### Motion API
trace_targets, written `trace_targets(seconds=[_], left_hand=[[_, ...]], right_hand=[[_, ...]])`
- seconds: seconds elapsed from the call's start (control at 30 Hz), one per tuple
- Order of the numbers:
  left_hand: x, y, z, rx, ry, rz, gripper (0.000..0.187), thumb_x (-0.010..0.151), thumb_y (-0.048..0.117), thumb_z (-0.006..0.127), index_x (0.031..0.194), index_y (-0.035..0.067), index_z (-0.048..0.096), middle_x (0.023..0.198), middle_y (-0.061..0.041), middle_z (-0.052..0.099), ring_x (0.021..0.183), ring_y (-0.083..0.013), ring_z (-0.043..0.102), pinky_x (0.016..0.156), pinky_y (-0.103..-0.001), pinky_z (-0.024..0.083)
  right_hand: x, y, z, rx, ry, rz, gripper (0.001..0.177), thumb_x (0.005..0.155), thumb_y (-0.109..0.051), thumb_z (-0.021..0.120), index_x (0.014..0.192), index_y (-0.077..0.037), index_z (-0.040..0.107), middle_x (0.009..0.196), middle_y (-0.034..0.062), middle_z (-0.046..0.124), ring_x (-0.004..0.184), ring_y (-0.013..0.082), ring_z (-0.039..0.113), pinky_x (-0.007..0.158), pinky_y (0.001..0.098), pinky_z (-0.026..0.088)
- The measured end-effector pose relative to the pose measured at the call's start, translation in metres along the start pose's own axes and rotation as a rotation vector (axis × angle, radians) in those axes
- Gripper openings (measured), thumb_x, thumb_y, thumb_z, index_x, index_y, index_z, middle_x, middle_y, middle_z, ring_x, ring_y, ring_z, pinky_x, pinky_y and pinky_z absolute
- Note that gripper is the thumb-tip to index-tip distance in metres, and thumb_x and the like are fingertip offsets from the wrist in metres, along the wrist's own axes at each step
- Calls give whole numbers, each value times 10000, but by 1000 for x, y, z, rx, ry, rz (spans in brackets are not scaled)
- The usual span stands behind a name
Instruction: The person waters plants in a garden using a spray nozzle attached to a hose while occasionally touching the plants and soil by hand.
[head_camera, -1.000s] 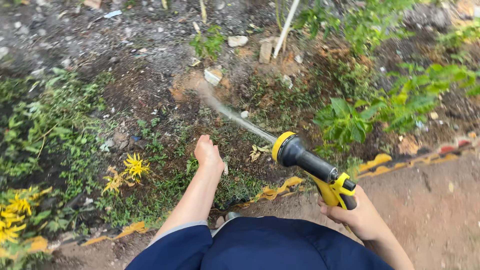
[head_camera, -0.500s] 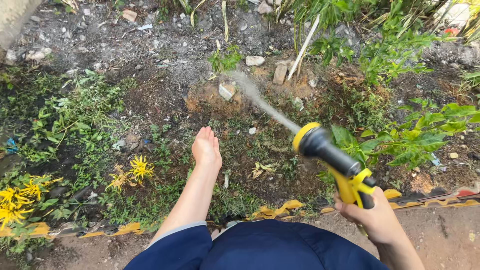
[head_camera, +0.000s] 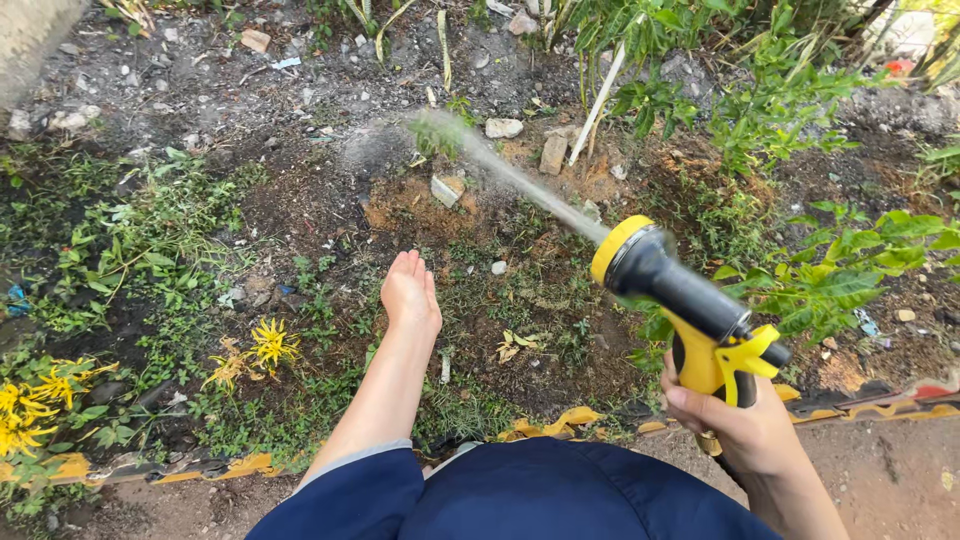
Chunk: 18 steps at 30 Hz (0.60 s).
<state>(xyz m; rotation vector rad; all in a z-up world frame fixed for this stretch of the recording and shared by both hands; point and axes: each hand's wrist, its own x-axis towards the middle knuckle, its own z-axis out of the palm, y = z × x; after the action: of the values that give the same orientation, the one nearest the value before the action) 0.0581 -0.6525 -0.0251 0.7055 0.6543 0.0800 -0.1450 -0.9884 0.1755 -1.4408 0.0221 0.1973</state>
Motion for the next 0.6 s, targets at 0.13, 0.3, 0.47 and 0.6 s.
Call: trace_targets(seconds=[0.13, 0.3, 0.47, 0.6], left_hand=[[-3, -1, 2, -20, 7, 3, 552, 1056, 215, 381, 1567, 20, 307, 1623, -121, 384, 1508, -232, 355, 1231, -358, 278], [-10, -2, 4, -52, -25, 7, 571, 1035, 214, 383, 1569, 24, 314, 1623, -115, 389, 1512, -233, 357, 1227, -360, 288], [-24, -3, 9, 23, -56, 28, 581, 1024, 197, 465, 1558, 25, 314, 1617, -117, 386, 1518, -229, 330, 1232, -361, 272], [-28, -10, 11, 49, -92, 32, 581, 1032, 186, 470, 1559, 15, 298, 1619, -140, 379, 1525, -248, 316, 1243, -368, 254]], right_hand=[[1, -1, 6, -113, 17, 55, 341, 768, -41, 762, 1061, 12, 595, 752, 52, 595, 561, 111, 518, 466, 272, 392], [-2, -5, 15, -212, 75, 122, 299, 776, -21, 763, 1027, 3, 603, 707, 53, 581, 518, 112, 501, 437, 275, 375], [-3, -2, 8, -245, 231, 71, 279, 774, -3, 762, 1005, -10, 604, 681, 43, 577, 507, 117, 515, 439, 289, 407], [-13, 8, 1, -259, 327, 74, 207, 823, -21, 763, 973, 14, 626, 667, 42, 556, 526, 113, 489, 459, 281, 378]])
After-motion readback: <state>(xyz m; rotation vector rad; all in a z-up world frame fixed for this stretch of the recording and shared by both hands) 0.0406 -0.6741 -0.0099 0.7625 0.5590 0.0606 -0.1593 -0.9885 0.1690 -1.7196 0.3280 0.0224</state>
